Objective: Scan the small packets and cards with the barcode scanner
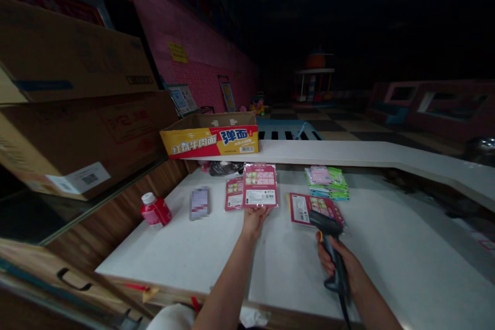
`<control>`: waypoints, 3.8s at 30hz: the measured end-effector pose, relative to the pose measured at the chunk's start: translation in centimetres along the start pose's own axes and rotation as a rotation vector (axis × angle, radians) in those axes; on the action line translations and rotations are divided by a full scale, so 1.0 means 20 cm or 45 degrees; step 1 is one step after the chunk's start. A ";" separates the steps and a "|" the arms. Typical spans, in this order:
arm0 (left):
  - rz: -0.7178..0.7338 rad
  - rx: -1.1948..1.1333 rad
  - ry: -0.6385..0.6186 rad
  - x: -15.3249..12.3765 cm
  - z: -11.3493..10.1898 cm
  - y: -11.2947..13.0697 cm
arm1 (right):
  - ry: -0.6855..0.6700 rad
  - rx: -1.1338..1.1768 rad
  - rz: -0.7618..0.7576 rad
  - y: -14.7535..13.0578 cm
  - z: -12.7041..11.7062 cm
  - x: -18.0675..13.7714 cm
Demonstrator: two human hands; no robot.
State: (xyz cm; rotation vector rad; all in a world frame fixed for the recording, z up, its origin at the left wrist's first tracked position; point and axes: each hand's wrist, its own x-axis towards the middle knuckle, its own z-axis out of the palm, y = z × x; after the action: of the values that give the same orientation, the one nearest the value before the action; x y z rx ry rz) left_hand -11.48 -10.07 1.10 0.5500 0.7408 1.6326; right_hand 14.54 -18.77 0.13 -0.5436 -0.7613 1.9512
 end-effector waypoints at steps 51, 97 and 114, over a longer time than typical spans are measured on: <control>0.141 -0.122 0.093 -0.01 -0.05 -0.06 | 0.395 -0.406 -0.089 -0.06 0.19 -0.02; 0.688 2.266 0.384 0.02 -0.26 0.32 | 0.362 -0.016 -0.101 -0.04 0.02 -0.04; 1.062 2.145 0.048 -0.08 -0.13 0.24 | 0.208 0.002 -0.145 -0.05 -0.02 0.00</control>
State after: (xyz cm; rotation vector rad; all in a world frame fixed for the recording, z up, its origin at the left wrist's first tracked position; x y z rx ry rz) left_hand -16.21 -12.45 2.89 2.2189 2.0537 1.3211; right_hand 15.49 -18.28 0.51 -0.6363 -0.6727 1.7788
